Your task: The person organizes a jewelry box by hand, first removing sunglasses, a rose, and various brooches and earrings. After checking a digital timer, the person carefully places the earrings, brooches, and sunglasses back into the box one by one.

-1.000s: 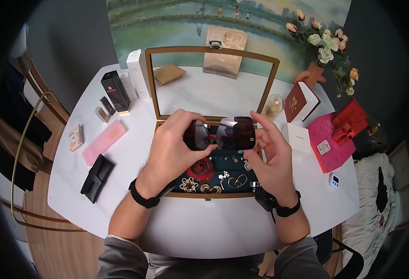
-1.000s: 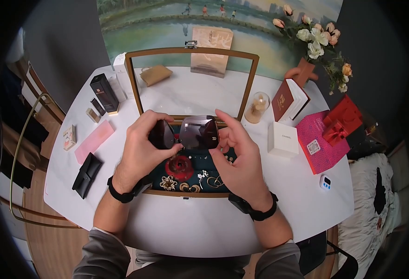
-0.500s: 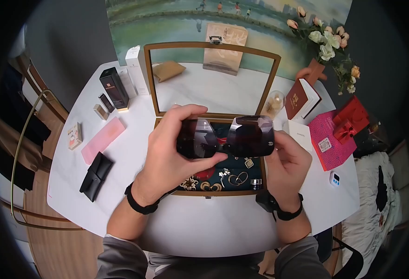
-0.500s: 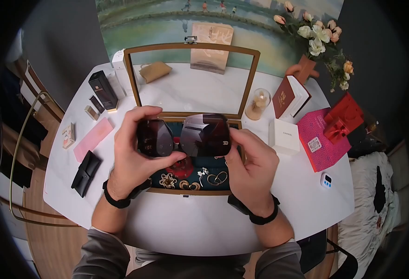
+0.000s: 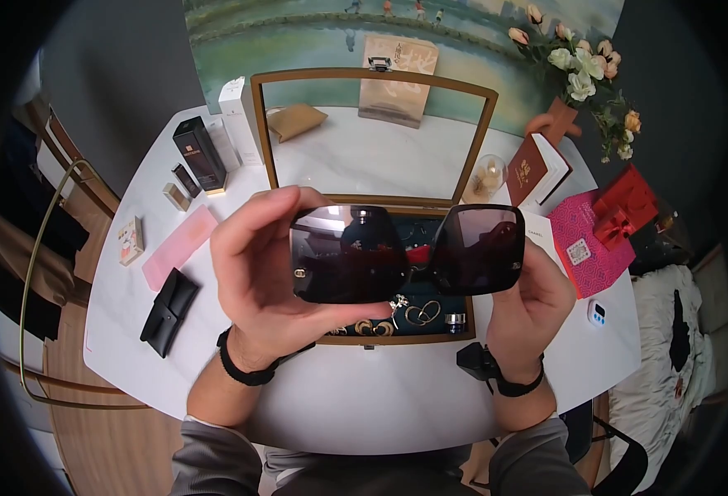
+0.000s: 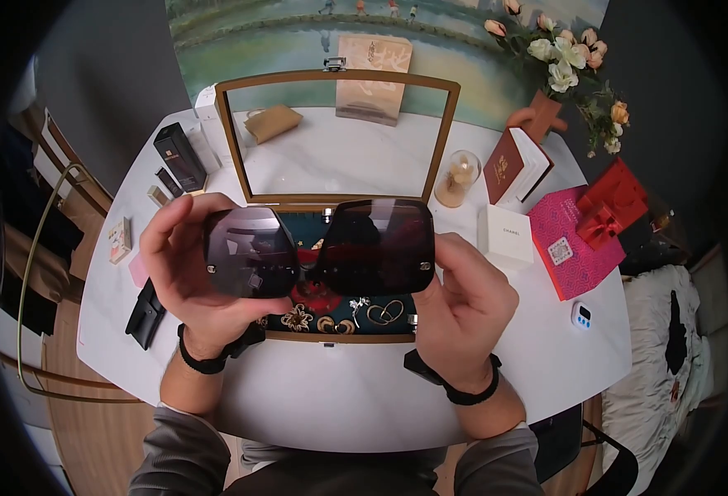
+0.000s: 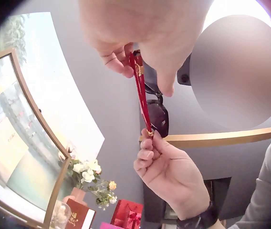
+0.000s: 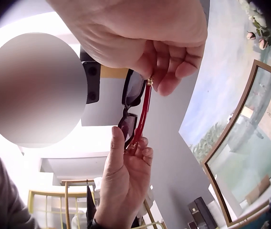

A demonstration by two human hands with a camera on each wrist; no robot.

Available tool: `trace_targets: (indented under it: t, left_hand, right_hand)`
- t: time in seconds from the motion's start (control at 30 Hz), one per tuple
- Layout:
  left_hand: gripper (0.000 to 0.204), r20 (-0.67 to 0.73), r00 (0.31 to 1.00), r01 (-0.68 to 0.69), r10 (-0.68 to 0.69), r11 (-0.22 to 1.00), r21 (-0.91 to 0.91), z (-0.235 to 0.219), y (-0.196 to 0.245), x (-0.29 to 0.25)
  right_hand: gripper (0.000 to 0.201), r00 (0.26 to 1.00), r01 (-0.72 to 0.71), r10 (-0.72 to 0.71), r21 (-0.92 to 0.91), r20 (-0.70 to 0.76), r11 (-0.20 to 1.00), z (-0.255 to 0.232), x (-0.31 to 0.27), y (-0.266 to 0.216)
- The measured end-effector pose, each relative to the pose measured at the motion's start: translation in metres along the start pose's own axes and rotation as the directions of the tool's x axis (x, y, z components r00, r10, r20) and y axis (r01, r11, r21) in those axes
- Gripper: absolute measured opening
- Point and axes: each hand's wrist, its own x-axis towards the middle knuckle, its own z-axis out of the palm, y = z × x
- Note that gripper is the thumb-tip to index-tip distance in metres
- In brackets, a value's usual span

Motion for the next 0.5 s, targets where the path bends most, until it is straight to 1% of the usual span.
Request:
trace_targets:
  t: [0.1,0.23,0.3,0.43,0.5]
  left_hand:
    - [0.115,0.003,0.999,-0.046,0.046,0.996,-0.072,-0.001,0.001,0.002]
    - [0.115,-0.035,0.999,-0.042,0.040,0.996,-0.077,-0.002,0.004,-0.002]
    - [0.117,0.003,0.998,-0.060,0.060,0.996,-0.059,-0.004,0.009,0.000]
    - [0.119,0.021,0.997,-0.076,0.077,0.996,-0.053,-0.005,0.016,0.002]
    - [0.120,0.023,0.994,-0.108,0.108,0.994,-0.029,-0.005,0.018,0.003]
  right_hand:
    - [0.023,1.000,0.021,-0.021,0.013,-0.012,1.000,0.000,0.000,0.000]
    - [0.022,0.999,0.018,-0.017,0.025,-0.030,1.000,-0.002,-0.002,-0.001]
    - [0.022,0.999,0.023,-0.022,0.020,-0.036,1.000,-0.002,-0.003,-0.001]
    - [0.024,0.997,0.040,-0.038,0.034,-0.062,0.999,-0.003,-0.005,0.000]
    - [0.025,0.996,0.050,-0.047,0.036,-0.070,0.998,-0.002,-0.006,0.000]
